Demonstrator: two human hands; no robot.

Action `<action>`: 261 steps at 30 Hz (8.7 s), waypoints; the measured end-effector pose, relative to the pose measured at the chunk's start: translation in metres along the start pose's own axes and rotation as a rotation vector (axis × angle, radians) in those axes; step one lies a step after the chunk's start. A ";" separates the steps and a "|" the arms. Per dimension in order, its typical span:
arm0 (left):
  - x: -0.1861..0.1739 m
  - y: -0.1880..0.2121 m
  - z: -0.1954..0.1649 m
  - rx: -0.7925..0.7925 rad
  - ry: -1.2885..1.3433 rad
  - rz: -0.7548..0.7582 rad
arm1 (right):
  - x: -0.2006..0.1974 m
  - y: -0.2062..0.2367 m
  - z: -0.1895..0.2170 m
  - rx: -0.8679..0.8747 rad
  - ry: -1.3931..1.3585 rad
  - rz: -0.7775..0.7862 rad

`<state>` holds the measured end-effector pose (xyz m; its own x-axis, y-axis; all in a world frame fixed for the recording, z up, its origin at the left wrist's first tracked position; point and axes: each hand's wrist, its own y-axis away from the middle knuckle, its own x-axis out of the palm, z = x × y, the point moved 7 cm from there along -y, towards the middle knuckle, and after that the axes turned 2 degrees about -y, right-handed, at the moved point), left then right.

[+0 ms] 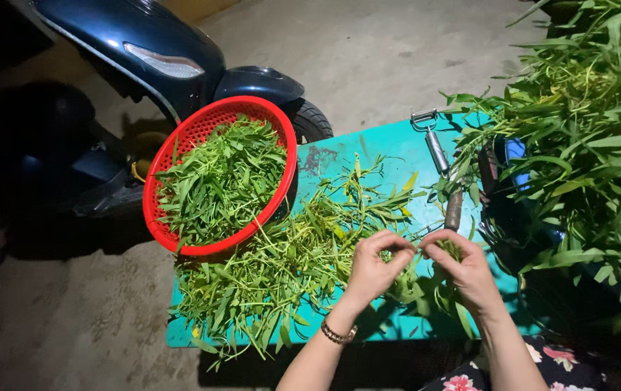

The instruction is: The person sits at a low teal table and picks edible leaves and tender tips from stalks of water spinach, placing the picked greens into a red perforated basket while discarding stems and yellowed pieces on the table. They gather and turn the pile of stalks to reach unprocessed portions.

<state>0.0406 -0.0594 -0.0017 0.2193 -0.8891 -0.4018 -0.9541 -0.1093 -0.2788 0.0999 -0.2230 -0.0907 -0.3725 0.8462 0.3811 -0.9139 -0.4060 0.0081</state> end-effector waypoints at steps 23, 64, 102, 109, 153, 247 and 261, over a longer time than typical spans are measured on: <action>-0.029 -0.008 0.074 -0.019 -0.698 0.036 | -0.042 -0.004 0.026 0.034 -0.161 -0.114; 0.002 0.068 0.030 0.019 -0.031 -0.238 | -0.024 -0.013 -0.055 0.436 0.160 0.084; 0.033 0.051 0.083 -0.335 0.557 -0.027 | -0.026 -0.005 -0.015 0.378 -0.320 -0.095; 0.076 0.057 0.100 -0.433 0.833 0.097 | -0.010 -0.002 -0.024 0.460 -0.040 0.009; -0.163 -0.002 -0.010 0.029 0.401 -0.330 | -0.037 -0.003 -0.029 0.018 0.276 -0.360; 0.009 -0.107 0.077 0.001 -0.107 -0.137 | -0.048 -0.007 -0.012 0.125 -0.790 -0.357; 0.022 -0.083 0.070 -0.165 0.230 0.277 | -0.048 -0.008 -0.014 0.118 -0.259 -0.297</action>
<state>0.1395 -0.0388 -0.0489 -0.0843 -0.9693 -0.2310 -0.9948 0.0951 -0.0361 0.1232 -0.2552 -0.1224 -0.0282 0.8237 0.5664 -0.9450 -0.2066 0.2534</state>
